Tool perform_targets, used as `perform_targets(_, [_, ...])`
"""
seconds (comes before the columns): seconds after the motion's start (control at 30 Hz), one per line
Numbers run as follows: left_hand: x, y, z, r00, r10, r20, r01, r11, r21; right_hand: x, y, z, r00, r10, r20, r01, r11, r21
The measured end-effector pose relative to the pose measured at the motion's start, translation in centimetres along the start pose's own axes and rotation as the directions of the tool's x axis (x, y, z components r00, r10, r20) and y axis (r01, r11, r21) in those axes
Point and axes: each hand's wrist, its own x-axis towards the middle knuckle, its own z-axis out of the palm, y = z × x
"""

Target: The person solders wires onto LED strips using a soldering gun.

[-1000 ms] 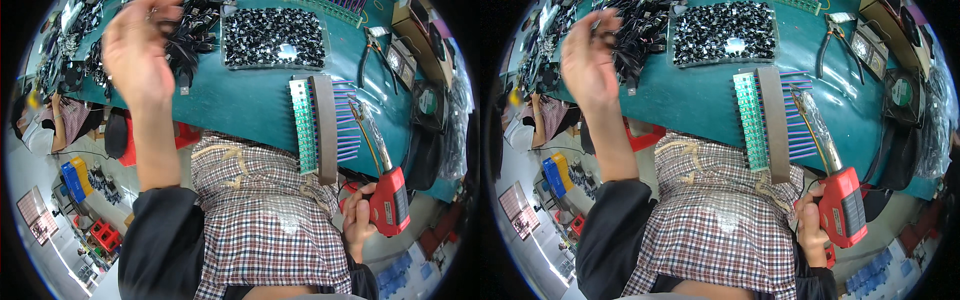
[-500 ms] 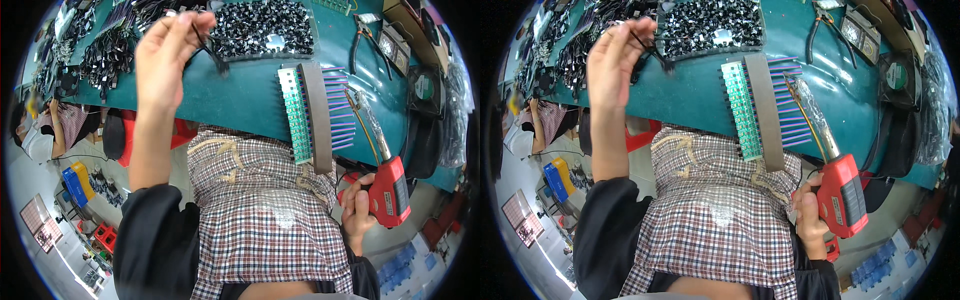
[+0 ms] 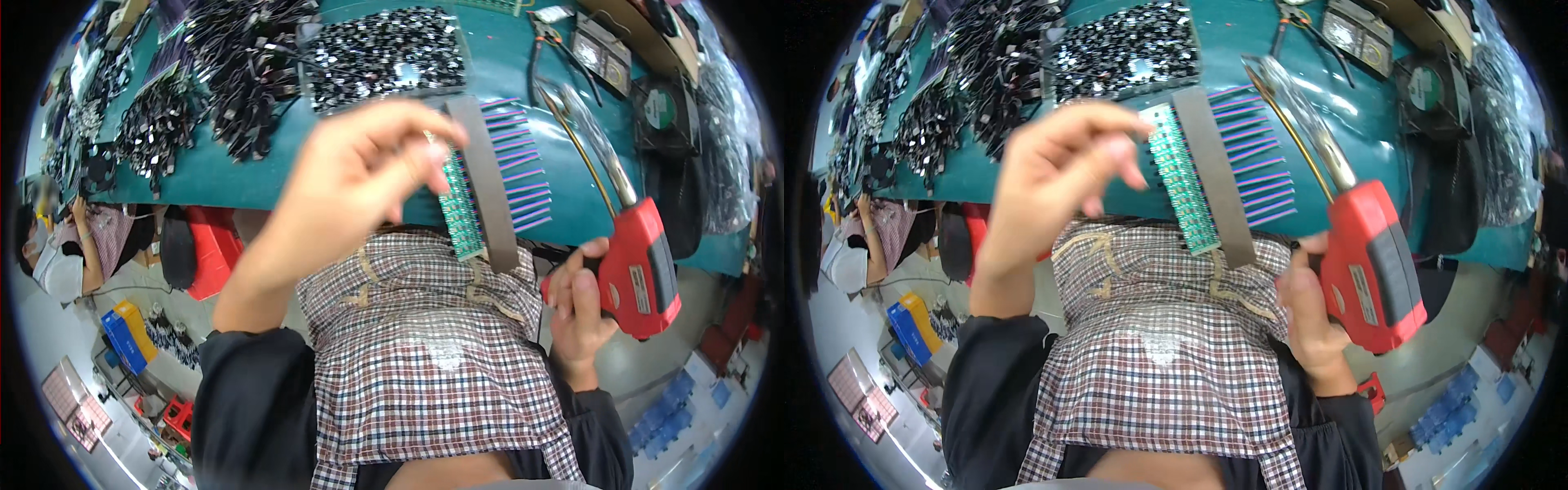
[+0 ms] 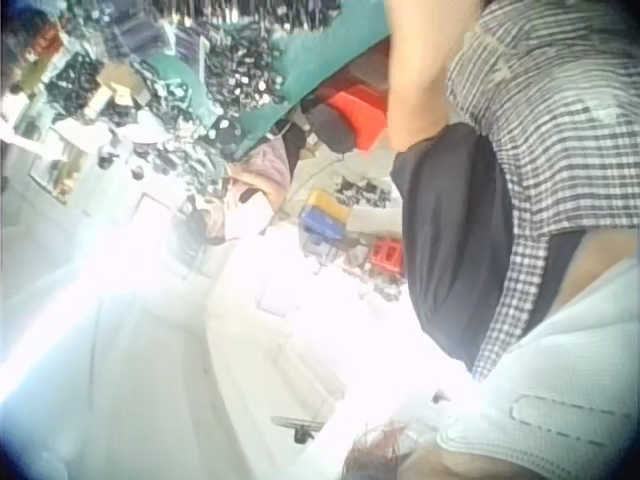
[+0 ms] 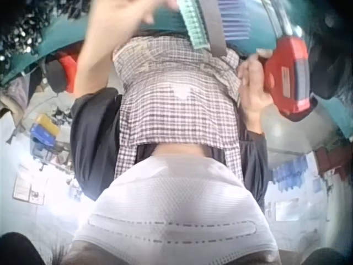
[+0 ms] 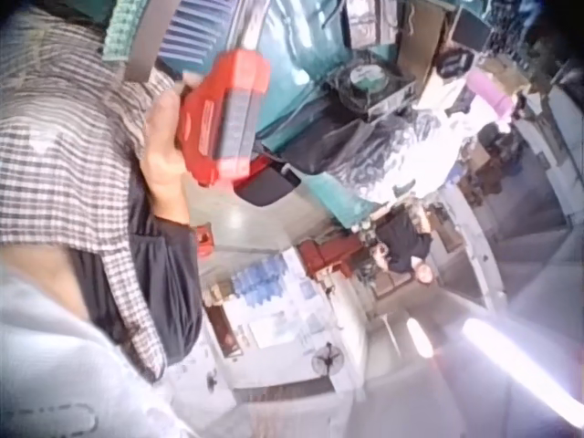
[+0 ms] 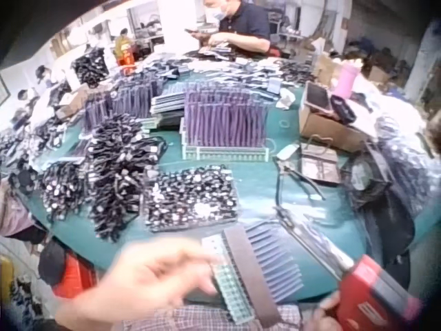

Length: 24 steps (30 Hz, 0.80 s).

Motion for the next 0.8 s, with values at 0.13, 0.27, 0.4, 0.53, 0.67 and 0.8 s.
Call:
perform_targets(0.13, [-0.9, -3.4, 2.7, 0.994, -0.025, 0.104, 0.023, 0.999, 0.025, 1.4, 0.1, 1.9, 1.000, 0.022, 0.009, -0.022, 0.999, -0.047])
perform_targets(0.27, [-1.4, -3.8, 4.0, 0.993, -0.068, 0.096, 0.064, 0.997, 0.047, 2.9, 0.2, 1.7, 0.967, -0.052, 0.250, 0.111, 0.967, -0.231])
perform_targets(0.4, [-1.2, -4.1, 4.3, 0.993, 0.027, 0.118, -0.045, 0.988, 0.149, 3.4, 0.6, 2.7, 0.980, 0.014, 0.199, 0.041, 0.961, -0.272])
perform_targets(0.53, [-1.2, -4.2, 4.3, 0.987, -0.062, 0.149, 0.044, 0.992, 0.121, 3.6, 0.9, 2.3, 0.961, 0.070, 0.267, 0.023, 0.943, -0.331])
perform_targets(0.67, [-1.4, -4.5, 4.5, 0.974, -0.123, 0.189, 0.119, 0.992, 0.032, 3.5, 1.2, 2.4, 0.962, 0.112, 0.250, -0.037, 0.957, -0.288])
perform_targets(0.8, [-1.5, -4.2, 4.2, 0.929, -0.188, 0.317, 0.222, 0.972, -0.073, 3.3, 0.8, 2.6, 0.969, 0.116, 0.218, -0.079, 0.982, -0.169])
